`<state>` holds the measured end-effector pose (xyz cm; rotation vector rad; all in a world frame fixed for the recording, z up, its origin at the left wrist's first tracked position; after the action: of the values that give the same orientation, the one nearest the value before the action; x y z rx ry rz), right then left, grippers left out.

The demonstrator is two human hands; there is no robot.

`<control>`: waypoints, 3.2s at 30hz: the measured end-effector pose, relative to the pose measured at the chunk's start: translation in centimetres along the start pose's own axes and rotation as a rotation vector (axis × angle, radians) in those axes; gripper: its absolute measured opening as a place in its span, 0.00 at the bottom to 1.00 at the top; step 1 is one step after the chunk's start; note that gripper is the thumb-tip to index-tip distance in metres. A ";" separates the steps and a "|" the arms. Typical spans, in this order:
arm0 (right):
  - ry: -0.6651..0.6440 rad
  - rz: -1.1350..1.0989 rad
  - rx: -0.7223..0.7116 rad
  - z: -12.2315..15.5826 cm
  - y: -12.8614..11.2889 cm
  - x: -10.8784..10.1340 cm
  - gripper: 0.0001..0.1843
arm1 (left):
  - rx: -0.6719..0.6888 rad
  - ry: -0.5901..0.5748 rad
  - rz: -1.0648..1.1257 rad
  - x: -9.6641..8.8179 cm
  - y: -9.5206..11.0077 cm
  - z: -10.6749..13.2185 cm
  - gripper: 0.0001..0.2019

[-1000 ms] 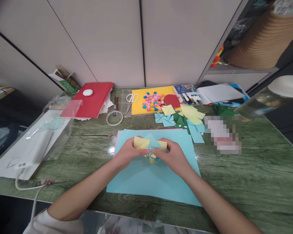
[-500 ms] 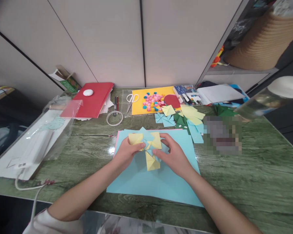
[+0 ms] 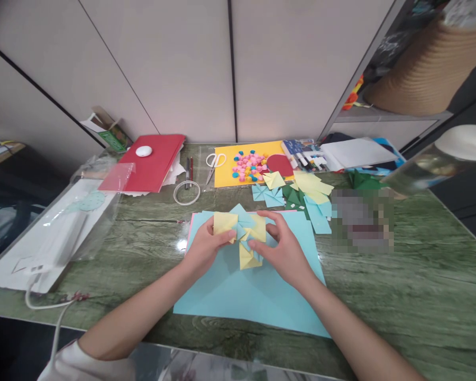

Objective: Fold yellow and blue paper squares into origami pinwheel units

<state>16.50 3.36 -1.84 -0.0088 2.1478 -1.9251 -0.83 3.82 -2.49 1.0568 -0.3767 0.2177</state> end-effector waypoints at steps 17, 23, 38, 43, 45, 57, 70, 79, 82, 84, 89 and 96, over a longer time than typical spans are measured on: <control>0.059 -0.080 -0.092 -0.5 0.3 -0.7 0.27 | 0.051 -0.084 -0.128 0.1 0.4 0.0 0.18; 0.061 0.039 -0.083 -0.1 0.5 -0.4 0.33 | 0.057 -0.132 -0.205 0.3 0.4 0.4 0.18; 0.034 0.111 -0.087 0.4 -0.2 0.1 0.27 | 0.051 -0.067 -0.225 0.4 0.3 0.4 0.13; 0.021 0.160 -0.073 0.6 -0.2 0.2 0.27 | 0.069 -0.030 -0.261 0.3 0.1 0.4 0.12; 0.017 0.170 -0.067 0.6 -0.2 0.1 0.27 | 0.075 -0.027 -0.264 0.3 0.0 0.3 0.11; -0.043 0.093 -0.024 0.5 -0.3 0.4 0.29 | 0.058 -0.050 -0.243 0.4 0.0 0.3 0.11; -0.044 0.101 -0.040 0.5 -0.7 0.4 0.30 | 0.034 -0.072 -0.350 0.3 -0.4 0.3 0.15; -0.109 0.143 0.020 0.6 -0.6 0.5 0.28 | -0.008 -0.105 -0.334 0.7 0.1 0.7 0.16; -0.108 0.114 0.023 0.6 -0.8 0.6 0.28 | -0.036 -0.150 -0.294 0.8 0.3 0.8 0.17; -0.109 0.066 0.043 0.6 -0.9 0.6 0.29 | -0.050 -0.160 -0.298 0.7 0.4 0.8 0.16; -0.050 -0.118 0.075 0.4 -0.8 0.3 0.26 | -0.025 -0.091 -0.212 0.5 0.6 0.8 0.16; -0.127 -0.163 0.090 0.4 -1.1 0.4 0.32 | 0.006 -0.028 -0.125 0.3 0.3 0.5 0.21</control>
<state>15.95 2.79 -0.83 -0.2897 2.0318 -2.0485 -0.73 3.51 -1.95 1.0863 -0.3345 0.0927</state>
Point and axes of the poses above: each hand's wrist, its own z-axis away from the middle knuckle, its own x-axis out of the palm, y = z × x, the point moved 2 cm from there along -z, towards the middle knuckle, and after that the axes turned 9 degrees about -x, right-handed, at the moved point
